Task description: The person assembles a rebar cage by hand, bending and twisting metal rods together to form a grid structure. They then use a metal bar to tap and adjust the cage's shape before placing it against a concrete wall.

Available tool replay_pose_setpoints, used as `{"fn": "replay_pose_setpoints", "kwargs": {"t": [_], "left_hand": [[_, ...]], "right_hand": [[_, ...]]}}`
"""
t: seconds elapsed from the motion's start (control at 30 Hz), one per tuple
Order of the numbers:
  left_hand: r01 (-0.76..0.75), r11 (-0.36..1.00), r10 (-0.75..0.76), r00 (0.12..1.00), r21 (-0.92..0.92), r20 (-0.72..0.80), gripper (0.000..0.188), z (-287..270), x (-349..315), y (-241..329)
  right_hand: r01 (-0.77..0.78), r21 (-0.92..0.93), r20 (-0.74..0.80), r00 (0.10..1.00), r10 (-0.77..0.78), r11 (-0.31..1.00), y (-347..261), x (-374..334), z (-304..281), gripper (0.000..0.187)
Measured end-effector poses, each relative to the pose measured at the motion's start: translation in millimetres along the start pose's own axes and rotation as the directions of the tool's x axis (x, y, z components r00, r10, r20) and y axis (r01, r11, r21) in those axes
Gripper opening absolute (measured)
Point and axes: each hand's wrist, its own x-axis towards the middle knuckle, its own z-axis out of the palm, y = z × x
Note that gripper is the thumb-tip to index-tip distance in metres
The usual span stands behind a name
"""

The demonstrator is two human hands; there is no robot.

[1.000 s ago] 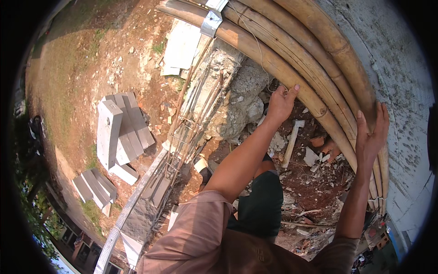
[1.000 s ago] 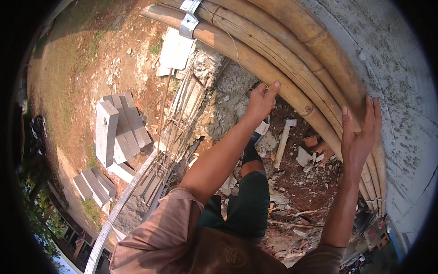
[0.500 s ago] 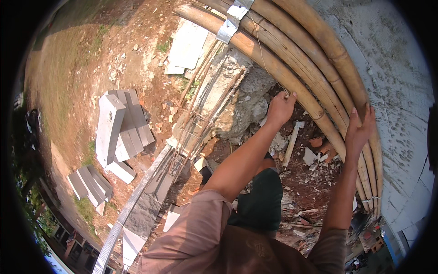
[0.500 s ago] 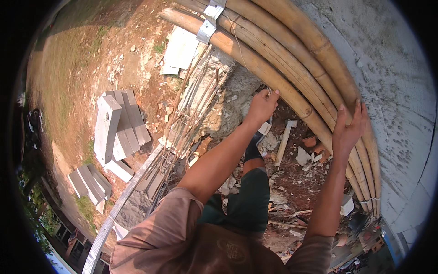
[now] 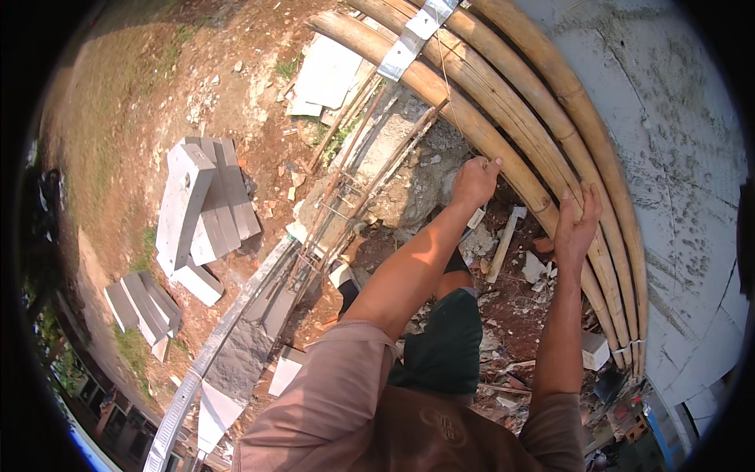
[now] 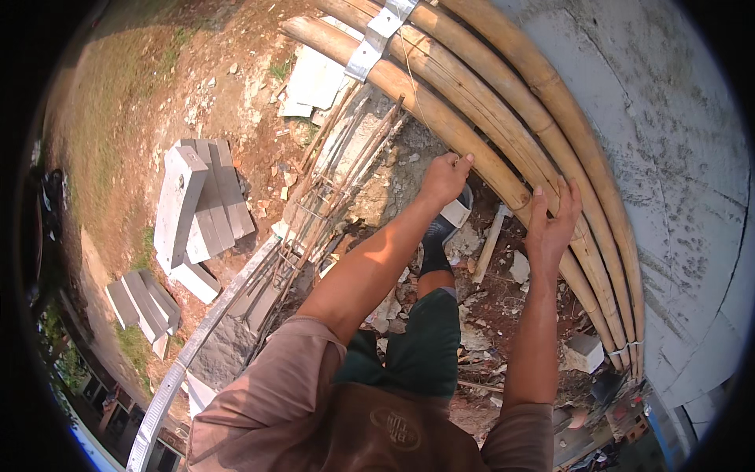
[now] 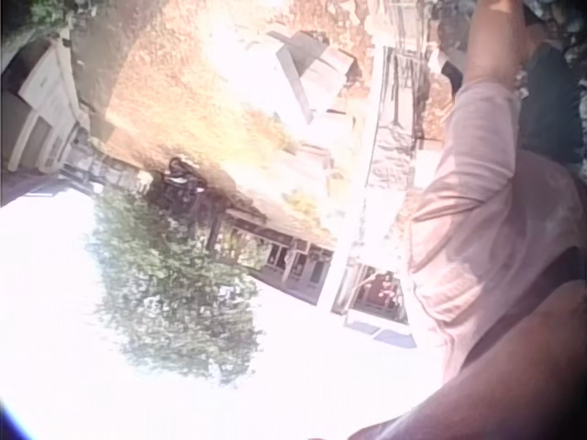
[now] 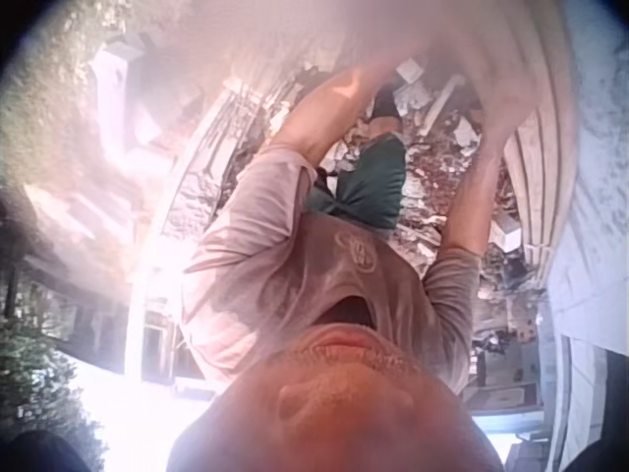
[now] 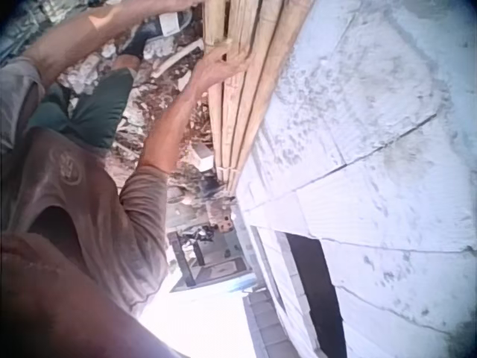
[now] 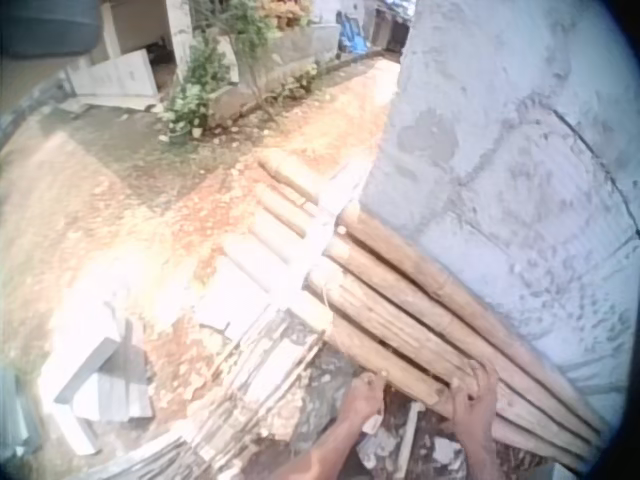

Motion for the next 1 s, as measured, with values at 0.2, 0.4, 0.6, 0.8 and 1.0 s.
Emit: {"fn": "replay_pose_setpoints", "kwargs": {"t": [0.2,0.4,0.6,0.8,1.0], "left_hand": [[0.013,0.997,-0.017,0.999,0.074,0.044,0.046,-6,-4,11],[-0.035,0.990,0.027,0.998,0.136,0.064,0.048,-14,-3,11],[0.025,0.997,-0.018,0.995,0.073,-0.102,0.048,-40,-39,-15],[0.005,0.996,0.023,0.946,0.085,-0.322,0.030,-89,-112,-46],[-0.194,0.699,0.491,0.830,0.688,-0.264,0.028,-161,-67,-5]], "right_hand": [[0.094,-0.074,0.017,0.996,-0.093,0.993,6,-32,54,0.052],[0.241,-0.451,0.102,0.970,-0.219,0.859,40,-15,86,0.087],[0.252,-0.551,0.001,0.953,-0.302,0.795,69,-14,115,0.089],[0.245,-0.534,-0.030,0.951,-0.308,0.809,71,-16,116,0.090],[0.251,-0.531,-0.028,0.949,-0.313,0.809,71,-14,117,0.090]]}}
